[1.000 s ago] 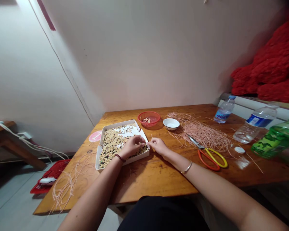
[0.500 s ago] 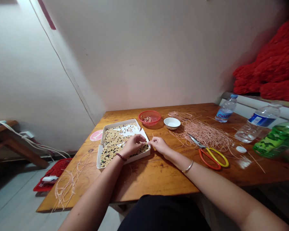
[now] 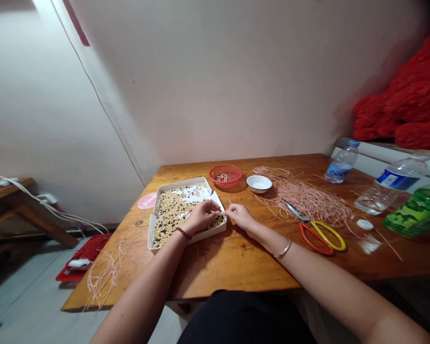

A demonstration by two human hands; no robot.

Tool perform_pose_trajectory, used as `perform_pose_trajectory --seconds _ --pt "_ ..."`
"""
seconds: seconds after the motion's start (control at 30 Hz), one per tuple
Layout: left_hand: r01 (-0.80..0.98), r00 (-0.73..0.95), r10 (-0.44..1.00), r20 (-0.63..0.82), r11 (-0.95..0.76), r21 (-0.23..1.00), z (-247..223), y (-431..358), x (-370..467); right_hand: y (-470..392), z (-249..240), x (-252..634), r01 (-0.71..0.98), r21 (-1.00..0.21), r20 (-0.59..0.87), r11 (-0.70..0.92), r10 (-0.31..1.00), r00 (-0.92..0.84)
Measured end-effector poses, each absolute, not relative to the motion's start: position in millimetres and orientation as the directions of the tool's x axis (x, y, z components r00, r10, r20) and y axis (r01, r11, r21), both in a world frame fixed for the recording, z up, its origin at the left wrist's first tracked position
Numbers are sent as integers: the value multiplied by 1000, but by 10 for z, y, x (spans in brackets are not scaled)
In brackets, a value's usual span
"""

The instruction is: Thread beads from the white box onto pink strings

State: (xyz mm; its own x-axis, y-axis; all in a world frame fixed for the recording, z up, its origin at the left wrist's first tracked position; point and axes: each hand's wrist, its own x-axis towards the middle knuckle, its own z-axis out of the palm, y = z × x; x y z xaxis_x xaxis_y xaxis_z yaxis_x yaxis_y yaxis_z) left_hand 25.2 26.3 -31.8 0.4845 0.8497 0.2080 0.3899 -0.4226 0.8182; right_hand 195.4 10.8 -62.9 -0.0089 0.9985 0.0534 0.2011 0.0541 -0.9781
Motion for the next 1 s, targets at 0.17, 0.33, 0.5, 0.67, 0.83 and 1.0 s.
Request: perform_pose_trajectory --seconds 0.17,0.33,0.5,0.67,0.83,1.0 --pt "372 480 855 196 -400 838 -316 256 254 107 -625 1948 203 -978 42 43 999 -11" --pt "393 471 863 184 -392 832 -267 220 272 111 -619 1947 203 -979 29 32 999 -14" --pt "437 470 865 177 -402 805 -229 194 283 114 -617 1948 180 -983 43 44 999 -12" --pt "508 459 867 195 -436 743 -244 198 269 119 -626 1951 173 -983 52 56 998 -27" --pt "547 474 851 227 -486 682 -255 197 256 140 -639 1948 161 -986 39 48 998 -58" --pt "515 511 812 280 -551 657 -189 131 289 181 -660 1942 128 -989 58 71 993 -100"
